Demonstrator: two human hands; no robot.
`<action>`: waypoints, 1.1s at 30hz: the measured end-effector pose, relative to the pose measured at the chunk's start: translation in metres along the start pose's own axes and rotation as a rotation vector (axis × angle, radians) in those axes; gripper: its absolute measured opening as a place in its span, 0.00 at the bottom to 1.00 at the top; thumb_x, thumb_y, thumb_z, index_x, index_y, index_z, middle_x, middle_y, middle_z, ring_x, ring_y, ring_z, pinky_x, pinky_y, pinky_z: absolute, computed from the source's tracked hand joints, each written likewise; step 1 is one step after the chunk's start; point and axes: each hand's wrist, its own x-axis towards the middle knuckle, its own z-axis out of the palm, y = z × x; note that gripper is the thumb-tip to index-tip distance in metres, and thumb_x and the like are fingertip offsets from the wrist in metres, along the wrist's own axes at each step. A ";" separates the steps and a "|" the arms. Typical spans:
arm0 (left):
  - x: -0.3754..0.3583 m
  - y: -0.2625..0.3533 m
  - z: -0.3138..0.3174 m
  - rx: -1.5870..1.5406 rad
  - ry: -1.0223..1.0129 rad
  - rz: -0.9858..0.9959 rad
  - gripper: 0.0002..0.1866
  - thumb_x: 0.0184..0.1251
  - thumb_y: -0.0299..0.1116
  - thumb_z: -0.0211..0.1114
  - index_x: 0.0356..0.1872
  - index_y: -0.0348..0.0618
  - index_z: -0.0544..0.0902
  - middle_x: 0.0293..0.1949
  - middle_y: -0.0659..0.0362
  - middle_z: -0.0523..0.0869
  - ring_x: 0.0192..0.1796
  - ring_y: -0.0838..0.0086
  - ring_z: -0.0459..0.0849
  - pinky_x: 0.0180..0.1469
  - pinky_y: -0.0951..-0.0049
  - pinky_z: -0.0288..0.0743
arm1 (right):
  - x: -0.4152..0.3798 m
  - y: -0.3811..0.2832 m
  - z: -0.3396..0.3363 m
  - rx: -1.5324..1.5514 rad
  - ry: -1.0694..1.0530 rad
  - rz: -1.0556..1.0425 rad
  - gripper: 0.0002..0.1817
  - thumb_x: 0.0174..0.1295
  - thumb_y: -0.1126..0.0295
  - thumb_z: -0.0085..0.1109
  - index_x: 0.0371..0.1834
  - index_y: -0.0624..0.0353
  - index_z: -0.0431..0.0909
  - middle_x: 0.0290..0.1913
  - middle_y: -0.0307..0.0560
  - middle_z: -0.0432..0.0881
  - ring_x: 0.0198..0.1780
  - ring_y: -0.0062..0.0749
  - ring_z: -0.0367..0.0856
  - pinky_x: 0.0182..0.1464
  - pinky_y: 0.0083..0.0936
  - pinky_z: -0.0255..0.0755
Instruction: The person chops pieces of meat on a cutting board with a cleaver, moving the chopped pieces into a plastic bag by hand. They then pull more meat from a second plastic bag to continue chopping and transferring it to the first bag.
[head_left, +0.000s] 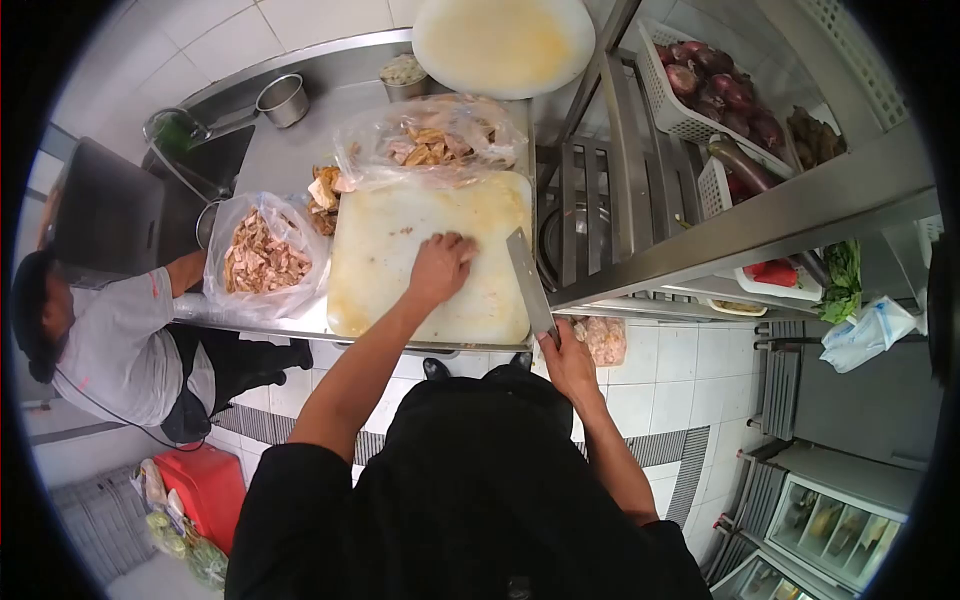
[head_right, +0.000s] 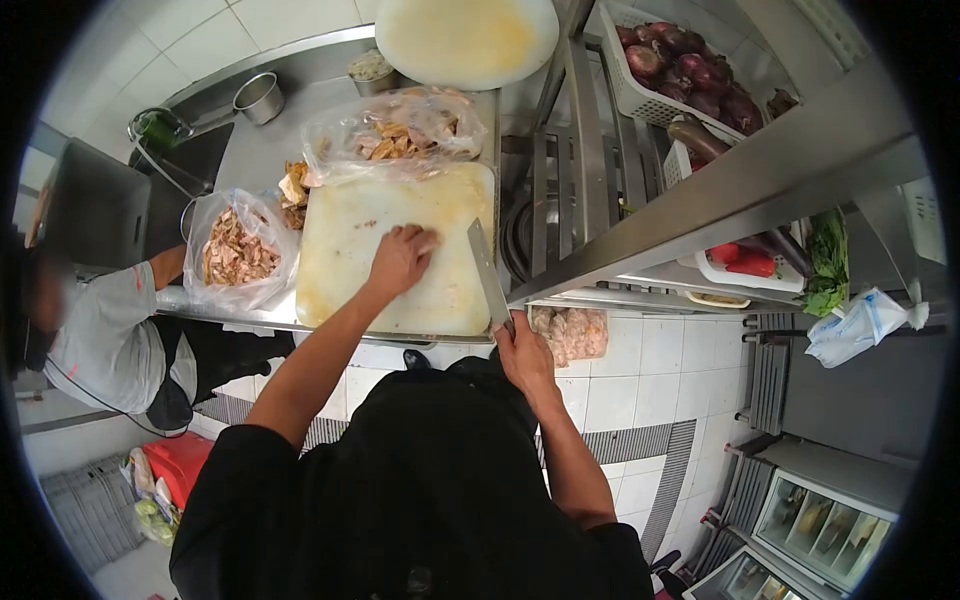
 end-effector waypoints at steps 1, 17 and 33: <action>-0.016 0.007 -0.001 -0.002 -0.002 -0.003 0.20 0.65 0.36 0.69 0.58 0.49 0.84 0.57 0.52 0.84 0.59 0.52 0.81 0.61 0.53 0.74 | 0.002 -0.003 -0.001 -0.002 -0.003 0.002 0.24 0.76 0.53 0.54 0.67 0.57 0.72 0.45 0.69 0.88 0.51 0.72 0.85 0.54 0.57 0.75; -0.037 -0.001 -0.003 -0.190 0.097 -0.230 0.14 0.67 0.30 0.67 0.52 0.41 0.86 0.47 0.52 0.85 0.54 0.53 0.82 0.59 0.53 0.77 | 0.017 -0.006 0.003 -0.057 -0.003 -0.052 0.25 0.76 0.52 0.55 0.67 0.57 0.71 0.50 0.72 0.86 0.55 0.73 0.83 0.56 0.57 0.75; -0.055 0.048 0.012 -0.319 0.250 -0.374 0.14 0.68 0.34 0.71 0.50 0.39 0.88 0.45 0.49 0.89 0.51 0.52 0.85 0.54 0.55 0.80 | 0.031 -0.049 -0.004 -0.151 0.089 -0.301 0.17 0.77 0.59 0.55 0.59 0.57 0.74 0.34 0.65 0.87 0.39 0.68 0.86 0.43 0.59 0.76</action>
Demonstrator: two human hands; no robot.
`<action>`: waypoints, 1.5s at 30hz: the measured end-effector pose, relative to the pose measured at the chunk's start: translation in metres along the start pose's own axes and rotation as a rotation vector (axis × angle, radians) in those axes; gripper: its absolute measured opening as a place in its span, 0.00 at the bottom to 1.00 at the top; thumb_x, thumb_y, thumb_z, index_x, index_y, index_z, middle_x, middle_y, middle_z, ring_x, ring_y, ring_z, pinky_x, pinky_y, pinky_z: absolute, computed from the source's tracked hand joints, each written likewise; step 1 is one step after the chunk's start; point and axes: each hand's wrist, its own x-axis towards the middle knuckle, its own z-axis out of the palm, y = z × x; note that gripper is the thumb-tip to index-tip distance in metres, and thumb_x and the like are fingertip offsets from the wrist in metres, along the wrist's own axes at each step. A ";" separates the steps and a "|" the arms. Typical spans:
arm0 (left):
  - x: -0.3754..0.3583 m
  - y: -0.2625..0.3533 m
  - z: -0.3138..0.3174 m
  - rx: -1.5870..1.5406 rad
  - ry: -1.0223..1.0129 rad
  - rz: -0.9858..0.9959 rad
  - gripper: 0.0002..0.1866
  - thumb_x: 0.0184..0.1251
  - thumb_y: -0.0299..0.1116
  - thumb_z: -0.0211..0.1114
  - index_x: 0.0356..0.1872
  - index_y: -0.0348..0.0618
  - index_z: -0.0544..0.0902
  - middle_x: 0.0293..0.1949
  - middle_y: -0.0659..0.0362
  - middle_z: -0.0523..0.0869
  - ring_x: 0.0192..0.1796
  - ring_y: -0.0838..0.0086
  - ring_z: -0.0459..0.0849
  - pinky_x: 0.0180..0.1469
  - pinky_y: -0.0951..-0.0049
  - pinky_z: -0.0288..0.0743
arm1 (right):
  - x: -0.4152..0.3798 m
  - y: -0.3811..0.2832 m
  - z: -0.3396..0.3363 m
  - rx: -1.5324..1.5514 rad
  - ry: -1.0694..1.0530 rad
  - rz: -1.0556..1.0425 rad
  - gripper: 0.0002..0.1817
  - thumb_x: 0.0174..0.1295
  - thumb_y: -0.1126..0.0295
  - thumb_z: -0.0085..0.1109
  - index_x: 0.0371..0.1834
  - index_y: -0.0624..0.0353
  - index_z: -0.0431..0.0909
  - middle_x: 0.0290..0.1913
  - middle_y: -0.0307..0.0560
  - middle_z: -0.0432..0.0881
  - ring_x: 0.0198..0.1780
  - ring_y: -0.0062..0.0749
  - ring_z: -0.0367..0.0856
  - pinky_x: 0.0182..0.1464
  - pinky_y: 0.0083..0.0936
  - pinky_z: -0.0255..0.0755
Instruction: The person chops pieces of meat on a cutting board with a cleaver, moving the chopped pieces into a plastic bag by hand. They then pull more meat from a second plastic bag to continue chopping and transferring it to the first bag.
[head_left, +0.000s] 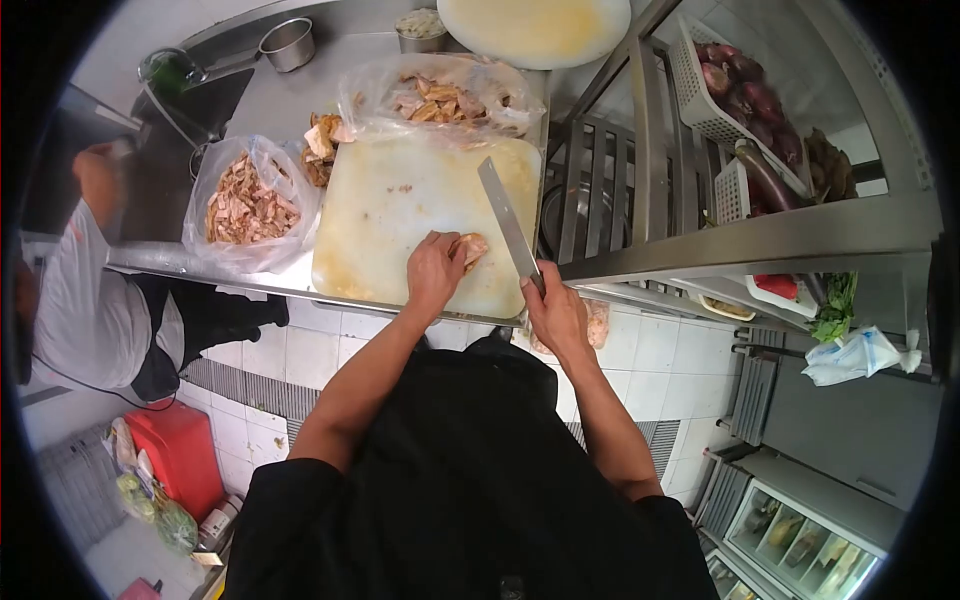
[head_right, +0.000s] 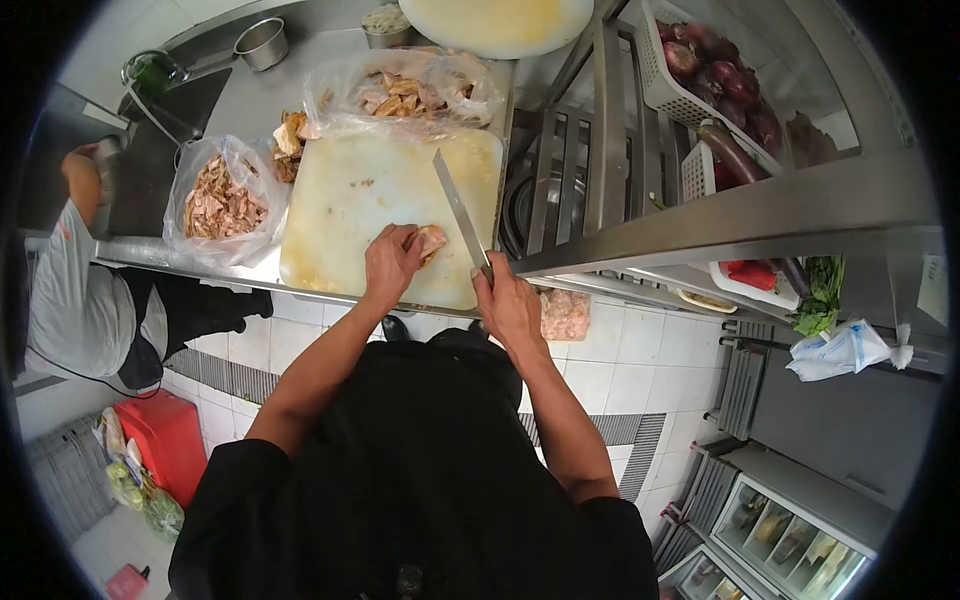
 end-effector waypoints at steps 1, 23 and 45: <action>-0.001 0.000 0.001 -0.022 0.057 0.024 0.15 0.67 0.35 0.71 0.51 0.38 0.88 0.46 0.49 0.89 0.51 0.52 0.85 0.54 0.56 0.80 | 0.000 -0.001 -0.001 -0.009 -0.001 0.031 0.17 0.77 0.58 0.55 0.59 0.57 0.74 0.35 0.64 0.88 0.39 0.67 0.86 0.44 0.59 0.76; -0.032 -0.006 0.005 -0.087 0.043 0.288 0.15 0.66 0.28 0.71 0.53 0.39 0.87 0.49 0.49 0.87 0.51 0.52 0.85 0.55 0.56 0.80 | 0.038 0.000 0.008 -0.334 -0.146 -0.166 0.15 0.77 0.57 0.54 0.49 0.59 0.73 0.32 0.65 0.87 0.36 0.67 0.86 0.39 0.61 0.77; -0.034 -0.006 0.007 -0.083 0.041 0.262 0.17 0.65 0.29 0.71 0.54 0.38 0.86 0.51 0.50 0.86 0.53 0.53 0.83 0.58 0.56 0.79 | 0.045 0.005 0.010 -0.284 -0.079 -0.135 0.16 0.78 0.55 0.54 0.50 0.58 0.75 0.31 0.65 0.86 0.36 0.69 0.86 0.40 0.61 0.77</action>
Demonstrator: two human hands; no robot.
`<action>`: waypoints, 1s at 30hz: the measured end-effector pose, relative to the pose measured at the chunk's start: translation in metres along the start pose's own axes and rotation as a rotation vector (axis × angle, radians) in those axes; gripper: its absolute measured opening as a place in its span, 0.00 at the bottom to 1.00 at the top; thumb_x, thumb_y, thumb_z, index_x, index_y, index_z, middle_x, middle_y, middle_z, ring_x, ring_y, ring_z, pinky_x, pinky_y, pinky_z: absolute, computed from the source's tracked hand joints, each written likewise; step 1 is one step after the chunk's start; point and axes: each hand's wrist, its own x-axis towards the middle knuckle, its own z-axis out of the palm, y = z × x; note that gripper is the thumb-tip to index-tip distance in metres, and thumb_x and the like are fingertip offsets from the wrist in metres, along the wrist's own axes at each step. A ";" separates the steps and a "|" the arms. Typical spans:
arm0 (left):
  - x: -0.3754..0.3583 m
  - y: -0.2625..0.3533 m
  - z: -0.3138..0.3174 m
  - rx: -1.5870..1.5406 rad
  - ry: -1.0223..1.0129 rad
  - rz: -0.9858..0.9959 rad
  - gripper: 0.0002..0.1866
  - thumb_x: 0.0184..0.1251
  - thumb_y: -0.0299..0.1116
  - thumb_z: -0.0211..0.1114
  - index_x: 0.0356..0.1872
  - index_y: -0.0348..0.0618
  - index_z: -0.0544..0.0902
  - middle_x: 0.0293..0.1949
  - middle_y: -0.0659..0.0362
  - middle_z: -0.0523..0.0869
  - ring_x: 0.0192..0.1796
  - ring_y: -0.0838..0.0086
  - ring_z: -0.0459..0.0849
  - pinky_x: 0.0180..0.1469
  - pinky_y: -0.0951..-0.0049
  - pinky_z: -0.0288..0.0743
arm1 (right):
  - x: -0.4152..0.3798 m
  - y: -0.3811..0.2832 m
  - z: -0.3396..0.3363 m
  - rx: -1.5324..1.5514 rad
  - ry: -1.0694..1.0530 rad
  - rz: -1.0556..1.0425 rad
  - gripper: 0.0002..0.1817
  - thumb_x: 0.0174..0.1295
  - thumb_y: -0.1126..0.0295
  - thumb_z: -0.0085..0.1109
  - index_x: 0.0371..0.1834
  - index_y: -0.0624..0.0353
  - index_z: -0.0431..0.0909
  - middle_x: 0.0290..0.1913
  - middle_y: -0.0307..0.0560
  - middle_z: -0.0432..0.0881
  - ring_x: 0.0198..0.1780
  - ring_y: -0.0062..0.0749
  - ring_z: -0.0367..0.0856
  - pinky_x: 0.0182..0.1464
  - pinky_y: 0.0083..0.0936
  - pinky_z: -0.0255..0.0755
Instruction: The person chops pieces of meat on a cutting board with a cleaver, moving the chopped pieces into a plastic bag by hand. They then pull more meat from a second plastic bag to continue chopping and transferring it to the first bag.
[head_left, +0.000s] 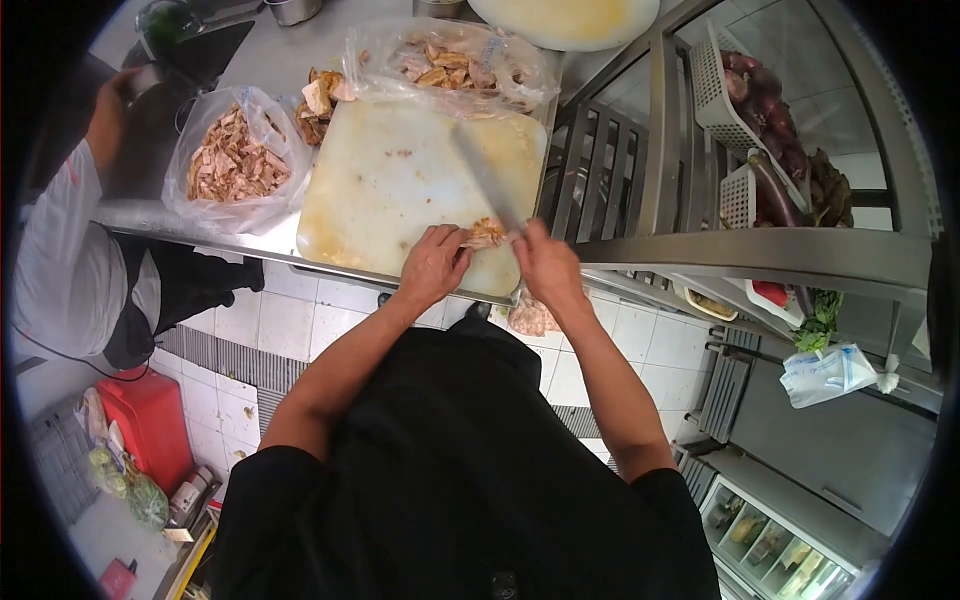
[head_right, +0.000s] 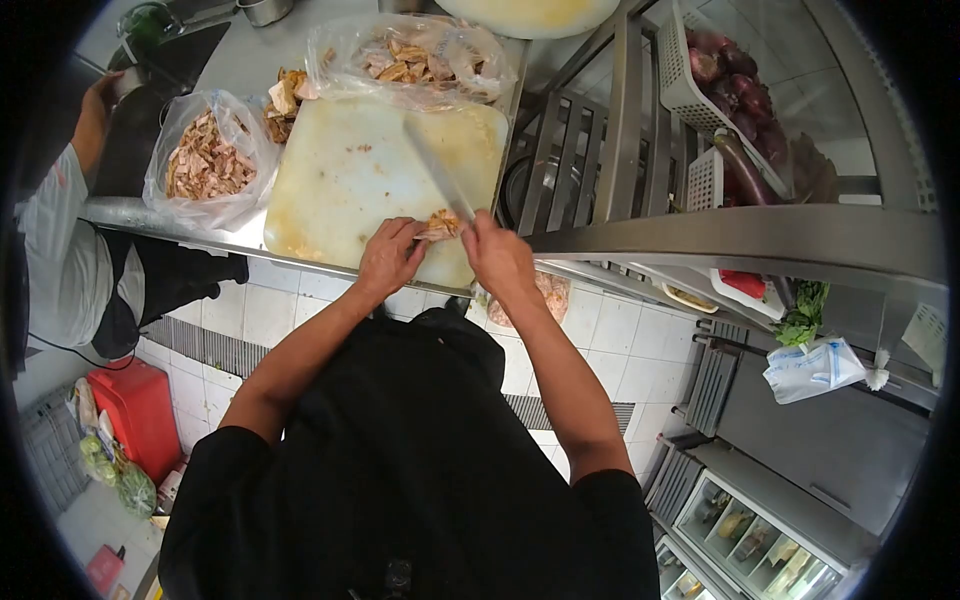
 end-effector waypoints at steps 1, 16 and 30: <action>-0.001 0.000 0.000 0.001 -0.008 -0.007 0.17 0.65 0.29 0.71 0.55 0.38 0.86 0.51 0.50 0.86 0.54 0.53 0.84 0.58 0.57 0.79 | 0.001 0.002 -0.002 -0.002 0.001 0.000 0.16 0.78 0.55 0.54 0.50 0.58 0.75 0.31 0.65 0.86 0.36 0.69 0.86 0.40 0.61 0.77; -0.001 -0.001 -0.002 -0.046 0.026 0.025 0.10 0.67 0.28 0.69 0.47 0.41 0.86 0.47 0.52 0.86 0.52 0.54 0.83 0.56 0.57 0.79 | -0.004 -0.014 -0.002 -0.027 -0.093 -0.052 0.16 0.77 0.55 0.55 0.53 0.56 0.75 0.31 0.65 0.87 0.35 0.67 0.86 0.41 0.60 0.78; -0.004 -0.004 -0.005 -0.064 0.049 0.041 0.09 0.64 0.27 0.71 0.45 0.39 0.86 0.46 0.53 0.86 0.50 0.54 0.84 0.55 0.56 0.79 | -0.010 -0.024 -0.009 -0.022 -0.093 -0.066 0.18 0.77 0.54 0.54 0.56 0.57 0.77 0.31 0.64 0.87 0.34 0.67 0.87 0.40 0.59 0.78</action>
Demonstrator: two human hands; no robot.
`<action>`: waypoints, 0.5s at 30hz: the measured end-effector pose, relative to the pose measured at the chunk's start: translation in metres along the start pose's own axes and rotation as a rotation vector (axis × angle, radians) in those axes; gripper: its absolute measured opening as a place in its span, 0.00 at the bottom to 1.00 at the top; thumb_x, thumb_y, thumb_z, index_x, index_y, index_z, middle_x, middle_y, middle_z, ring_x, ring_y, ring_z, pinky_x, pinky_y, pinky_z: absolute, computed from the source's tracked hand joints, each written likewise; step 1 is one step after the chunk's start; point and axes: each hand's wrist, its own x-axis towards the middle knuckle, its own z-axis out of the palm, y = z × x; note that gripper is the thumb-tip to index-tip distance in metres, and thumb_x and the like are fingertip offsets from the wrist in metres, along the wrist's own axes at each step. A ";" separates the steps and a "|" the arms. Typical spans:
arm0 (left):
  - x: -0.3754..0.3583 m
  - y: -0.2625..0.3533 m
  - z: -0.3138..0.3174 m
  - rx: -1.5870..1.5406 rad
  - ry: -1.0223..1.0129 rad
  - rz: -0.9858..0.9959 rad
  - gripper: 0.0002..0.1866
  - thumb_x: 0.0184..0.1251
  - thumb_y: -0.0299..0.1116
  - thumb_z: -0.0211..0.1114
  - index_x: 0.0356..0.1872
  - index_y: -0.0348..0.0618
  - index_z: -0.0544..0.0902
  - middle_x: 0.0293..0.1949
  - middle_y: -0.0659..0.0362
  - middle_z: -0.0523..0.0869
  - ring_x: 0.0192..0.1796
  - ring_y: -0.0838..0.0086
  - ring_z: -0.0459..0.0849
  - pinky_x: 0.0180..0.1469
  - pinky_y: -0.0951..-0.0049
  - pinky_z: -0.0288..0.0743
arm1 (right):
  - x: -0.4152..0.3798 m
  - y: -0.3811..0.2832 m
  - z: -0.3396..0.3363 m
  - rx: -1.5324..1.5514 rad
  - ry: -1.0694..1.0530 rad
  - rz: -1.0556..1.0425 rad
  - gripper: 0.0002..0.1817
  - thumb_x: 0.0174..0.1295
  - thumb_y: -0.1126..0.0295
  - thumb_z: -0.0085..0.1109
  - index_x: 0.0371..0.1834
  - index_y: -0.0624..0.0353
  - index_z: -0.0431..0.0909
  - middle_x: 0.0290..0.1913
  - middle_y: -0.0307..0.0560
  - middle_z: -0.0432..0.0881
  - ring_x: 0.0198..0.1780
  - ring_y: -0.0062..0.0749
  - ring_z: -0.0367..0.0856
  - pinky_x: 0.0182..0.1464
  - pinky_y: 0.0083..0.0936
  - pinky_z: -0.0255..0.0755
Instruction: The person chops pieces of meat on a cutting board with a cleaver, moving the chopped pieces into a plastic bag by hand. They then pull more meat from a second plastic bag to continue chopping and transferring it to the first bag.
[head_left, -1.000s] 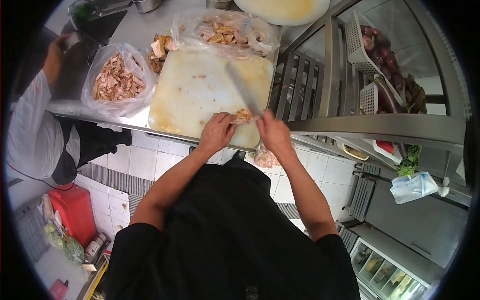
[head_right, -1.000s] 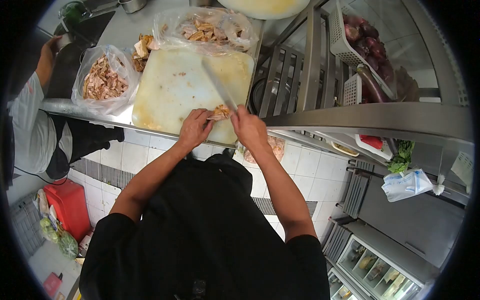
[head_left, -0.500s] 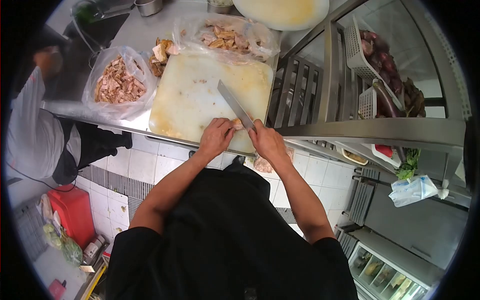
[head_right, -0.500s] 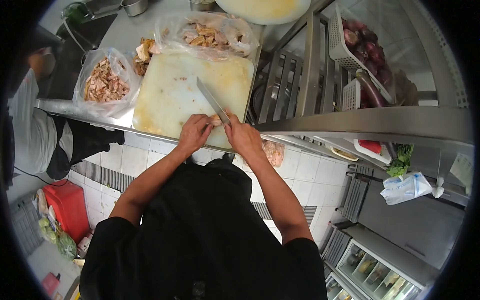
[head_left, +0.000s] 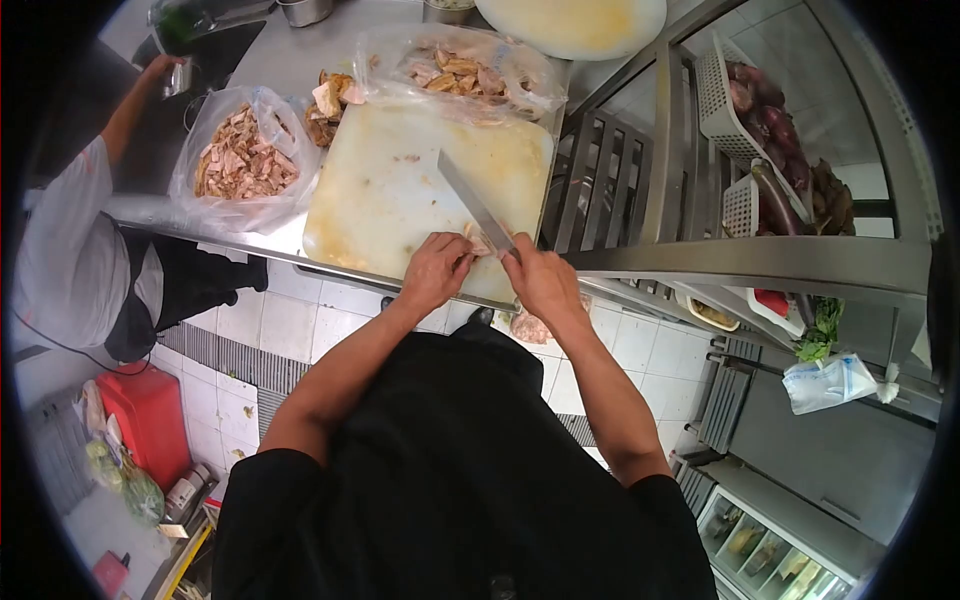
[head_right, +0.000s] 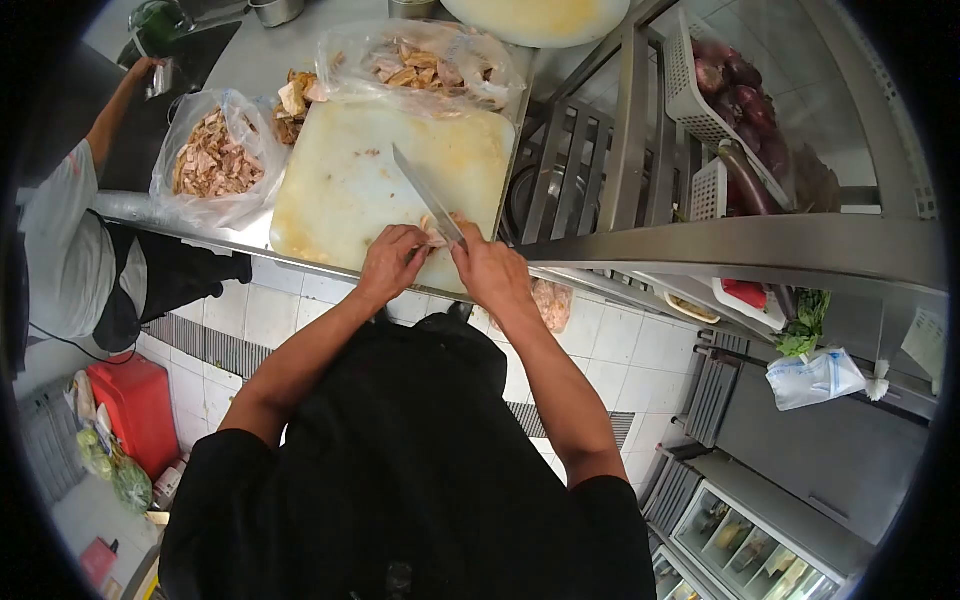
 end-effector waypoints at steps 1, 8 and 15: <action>0.000 0.002 -0.001 -0.013 0.010 0.007 0.09 0.64 0.27 0.71 0.44 0.40 0.86 0.46 0.53 0.86 0.50 0.54 0.84 0.55 0.56 0.79 | -0.003 -0.007 -0.008 0.001 -0.003 0.000 0.18 0.77 0.54 0.54 0.56 0.57 0.77 0.31 0.64 0.87 0.34 0.67 0.87 0.40 0.59 0.78; -0.010 -0.001 -0.006 0.021 0.004 -0.029 0.09 0.64 0.26 0.72 0.44 0.41 0.87 0.46 0.53 0.86 0.50 0.54 0.84 0.54 0.57 0.80 | -0.003 0.007 0.027 -0.002 -0.004 -0.024 0.19 0.77 0.53 0.54 0.58 0.57 0.75 0.28 0.65 0.86 0.32 0.68 0.85 0.37 0.60 0.77; -0.008 -0.001 -0.007 0.043 -0.013 -0.013 0.09 0.64 0.26 0.71 0.45 0.41 0.87 0.45 0.53 0.86 0.50 0.54 0.83 0.55 0.57 0.79 | -0.007 -0.024 -0.014 0.166 0.250 -0.032 0.18 0.77 0.56 0.56 0.57 0.58 0.75 0.29 0.63 0.87 0.32 0.65 0.87 0.35 0.56 0.78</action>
